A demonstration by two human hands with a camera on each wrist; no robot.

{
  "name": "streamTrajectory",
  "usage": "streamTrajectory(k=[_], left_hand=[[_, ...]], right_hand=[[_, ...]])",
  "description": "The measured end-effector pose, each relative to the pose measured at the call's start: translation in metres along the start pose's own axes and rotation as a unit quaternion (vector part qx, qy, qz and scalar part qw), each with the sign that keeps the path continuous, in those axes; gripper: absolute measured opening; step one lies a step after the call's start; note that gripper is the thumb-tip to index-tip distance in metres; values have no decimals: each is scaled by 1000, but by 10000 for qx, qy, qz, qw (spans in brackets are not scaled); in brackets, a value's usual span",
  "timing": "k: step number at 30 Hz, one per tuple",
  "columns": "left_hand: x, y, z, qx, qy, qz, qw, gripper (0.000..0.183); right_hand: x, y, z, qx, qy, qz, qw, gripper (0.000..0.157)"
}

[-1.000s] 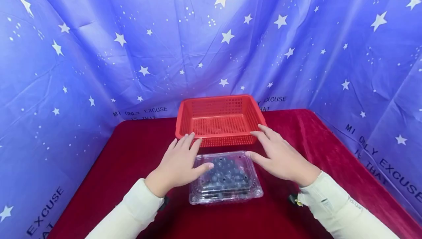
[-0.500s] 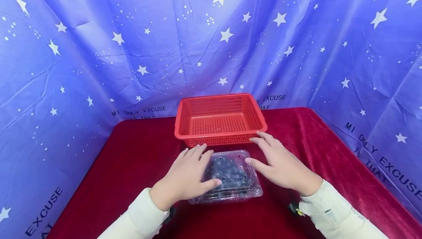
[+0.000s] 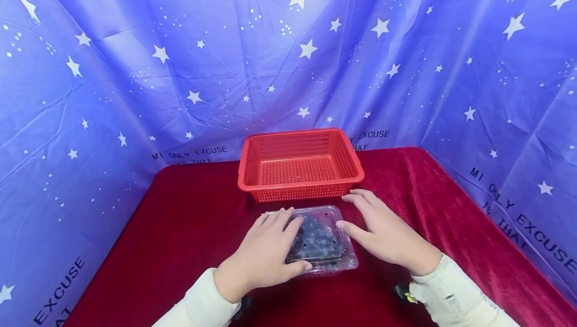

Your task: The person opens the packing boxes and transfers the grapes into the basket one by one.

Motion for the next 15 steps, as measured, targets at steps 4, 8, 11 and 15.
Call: streamTrajectory(k=[4,8,11,15], left_hand=[[0,6,4,-17,103,72,9999,91],[0,10,7,-20,113,41,9999,92],[0,10,8,32,119,-34,9999,90],[1,8,9,30,156,-103,9998,85]], right_hand=[[-1,1,2,55,131,-111,9998,63],[-2,2,4,185,174,-141,9996,56],[-1,4,6,338,165,-51,9993,53],[-1,7,10,531,160,100,9984,50]])
Point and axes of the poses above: each hand's wrist, its own x-axis towards the middle knuckle, its own z-axis out of the palm, y = z × x, the point moved 6 cm from there along x, towards the middle knuckle, and after that the axes turned 9 degrees about z, right-handed, at the moved point
